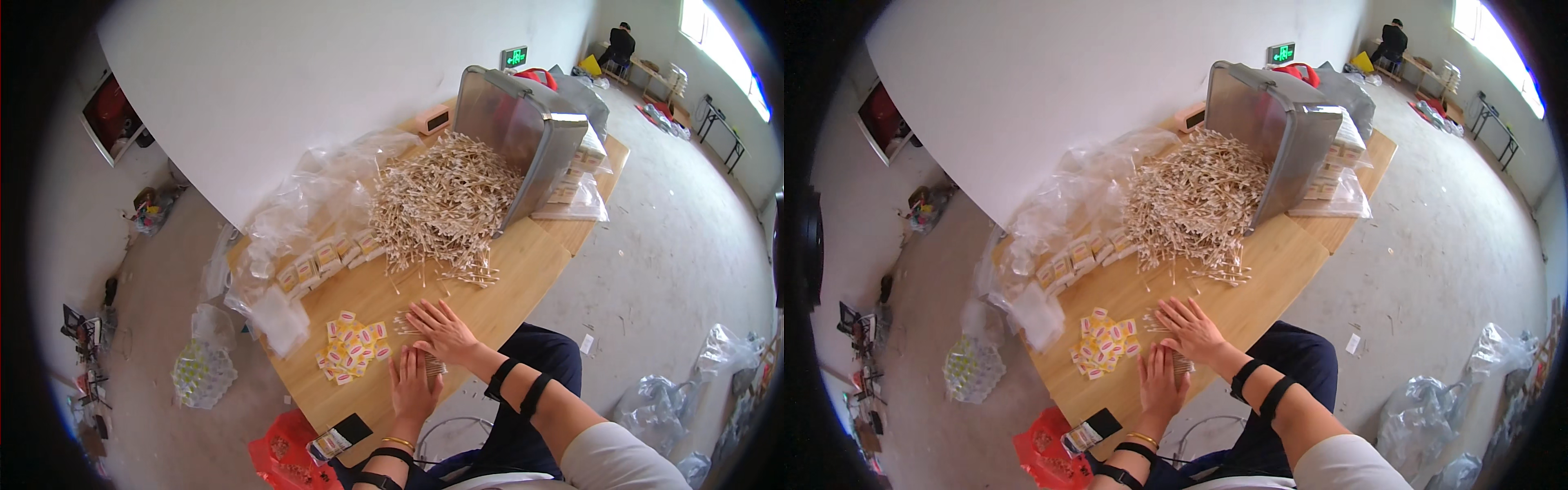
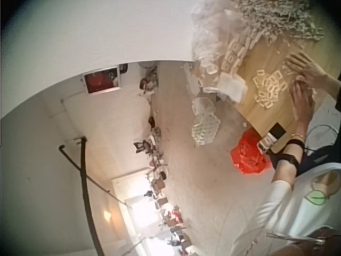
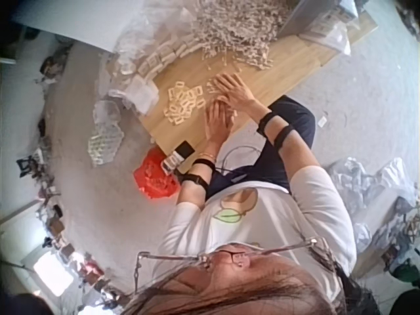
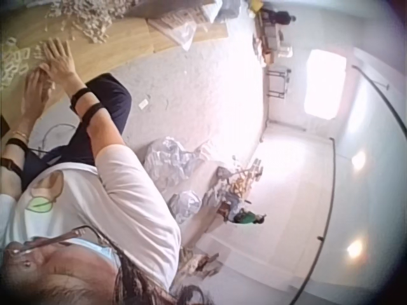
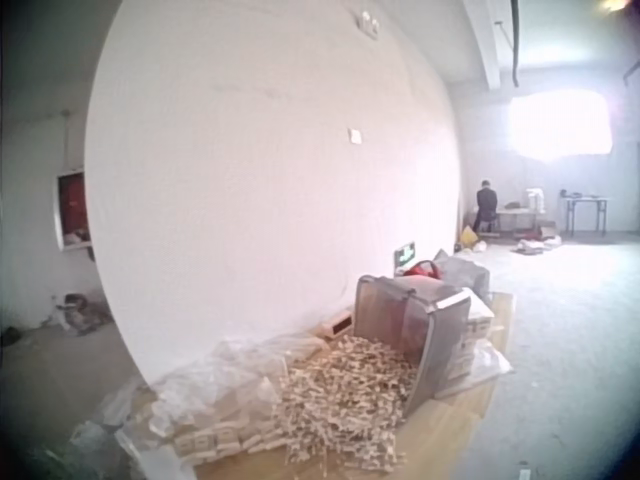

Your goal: Sorting and packaging cotton swabs into small plastic bags.

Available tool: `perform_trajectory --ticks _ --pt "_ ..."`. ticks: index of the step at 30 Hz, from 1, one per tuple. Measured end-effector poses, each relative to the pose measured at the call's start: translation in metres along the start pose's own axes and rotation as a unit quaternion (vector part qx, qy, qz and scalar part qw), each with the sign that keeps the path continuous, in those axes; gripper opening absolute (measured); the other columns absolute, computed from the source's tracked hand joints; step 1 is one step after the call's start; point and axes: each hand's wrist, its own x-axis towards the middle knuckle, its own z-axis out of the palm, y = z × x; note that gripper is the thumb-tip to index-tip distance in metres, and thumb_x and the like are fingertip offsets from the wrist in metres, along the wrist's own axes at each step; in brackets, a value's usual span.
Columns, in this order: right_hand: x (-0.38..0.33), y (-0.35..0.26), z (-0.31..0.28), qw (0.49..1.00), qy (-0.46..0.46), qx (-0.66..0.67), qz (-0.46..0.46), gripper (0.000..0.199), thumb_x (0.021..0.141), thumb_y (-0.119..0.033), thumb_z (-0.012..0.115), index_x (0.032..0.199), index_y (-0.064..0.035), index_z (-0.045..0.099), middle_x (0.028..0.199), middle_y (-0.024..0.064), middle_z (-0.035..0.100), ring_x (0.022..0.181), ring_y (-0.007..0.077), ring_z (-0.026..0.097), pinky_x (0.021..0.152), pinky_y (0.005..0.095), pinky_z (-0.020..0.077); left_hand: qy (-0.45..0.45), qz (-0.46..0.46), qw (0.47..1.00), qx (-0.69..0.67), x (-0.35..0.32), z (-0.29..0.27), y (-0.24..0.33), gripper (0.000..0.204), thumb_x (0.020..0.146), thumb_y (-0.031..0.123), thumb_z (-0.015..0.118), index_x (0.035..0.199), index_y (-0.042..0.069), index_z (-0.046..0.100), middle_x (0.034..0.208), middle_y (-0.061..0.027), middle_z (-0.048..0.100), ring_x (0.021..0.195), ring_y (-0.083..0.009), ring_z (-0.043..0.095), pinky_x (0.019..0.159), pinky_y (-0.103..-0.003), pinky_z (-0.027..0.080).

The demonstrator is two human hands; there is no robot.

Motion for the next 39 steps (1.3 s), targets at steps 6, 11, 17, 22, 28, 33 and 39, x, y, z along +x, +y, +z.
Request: perform_trajectory --ticks 6,11,17,22,28,33,39 --pt "-0.004 0.0 0.0 1.0 0.001 0.005 -0.005 0.067 0.104 -0.055 0.034 0.158 -0.0165 0.03 0.165 0.0045 0.027 0.154 0.0258 0.019 0.126 0.0484 0.0108 0.016 0.002 1.0 -0.006 -0.001 0.002 0.0 0.08 0.092 0.041 0.056 0.153 -0.004 0.029 0.156 -0.0216 0.035 0.15 -0.0358 0.026 0.123 -0.059 0.013" --pt "-0.006 0.007 -0.015 0.99 0.056 0.125 0.029 0.061 0.105 -0.047 0.038 0.157 -0.0146 0.034 0.165 0.0055 0.027 0.154 0.0274 0.019 0.125 0.0493 0.0108 0.016 0.001 1.0 -0.014 0.0 0.0 0.001 0.08 0.092 0.04 0.056 0.154 -0.002 0.028 0.158 -0.0204 0.032 0.15 -0.0358 0.027 0.122 -0.059 0.013" --pt "-0.047 0.008 -0.029 0.968 0.087 0.203 0.121 0.054 0.105 -0.037 0.042 0.153 -0.0124 0.04 0.163 0.0093 0.031 0.153 0.029 0.021 0.125 0.0479 0.0126 0.008 -0.017 1.0 -0.01 0.0 0.005 0.0 0.083 0.092 0.042 0.058 0.156 -0.001 0.027 0.161 -0.0176 0.03 0.151 -0.0346 0.025 0.123 -0.059 0.012" --pt "-0.069 0.0 -0.028 0.961 0.098 0.214 0.144 0.053 0.104 -0.033 0.046 0.152 -0.0106 0.041 0.161 0.0107 0.034 0.151 0.0306 0.024 0.125 0.0475 0.0156 0.021 -0.005 0.999 0.046 0.019 0.003 -0.01 0.082 0.094 0.043 0.057 0.156 0.0 0.026 0.161 -0.0159 0.03 0.151 -0.0339 0.024 0.123 -0.059 0.009" --pt "-0.086 -0.012 -0.026 0.968 0.081 0.206 0.115 0.05 0.096 -0.027 0.058 0.142 -0.0094 0.051 0.15 0.0128 0.044 0.145 0.0334 0.033 0.12 0.0485 0.0253 0.012 -0.039 0.999 -0.007 -0.001 -0.014 -0.013 0.086 0.094 0.046 0.057 0.157 -0.002 0.023 0.163 -0.0173 0.026 0.153 -0.0354 0.019 0.124 -0.059 0.007" --pt "-0.081 -0.035 -0.023 0.981 0.058 0.181 0.048 0.049 0.087 -0.023 0.066 0.133 -0.0092 0.058 0.141 0.0126 0.049 0.137 0.034 0.04 0.114 0.0473 0.0335 0.009 -0.046 0.999 0.001 -0.027 -0.012 -0.014 0.09 0.092 0.047 0.06 0.156 -0.004 0.022 0.162 -0.0205 0.024 0.153 -0.0382 0.016 0.123 -0.06 0.006" --pt "-0.06 -0.046 -0.017 0.984 0.067 0.152 0.061 0.048 0.085 -0.024 0.067 0.13 -0.0098 0.061 0.141 0.0117 0.05 0.133 0.0324 0.043 0.112 0.046 0.0361 0.029 -0.064 0.997 -0.017 -0.03 -0.006 -0.011 0.091 0.091 0.046 0.062 0.155 -0.005 0.023 0.162 -0.0206 0.025 0.153 -0.0378 0.016 0.123 -0.06 0.007"
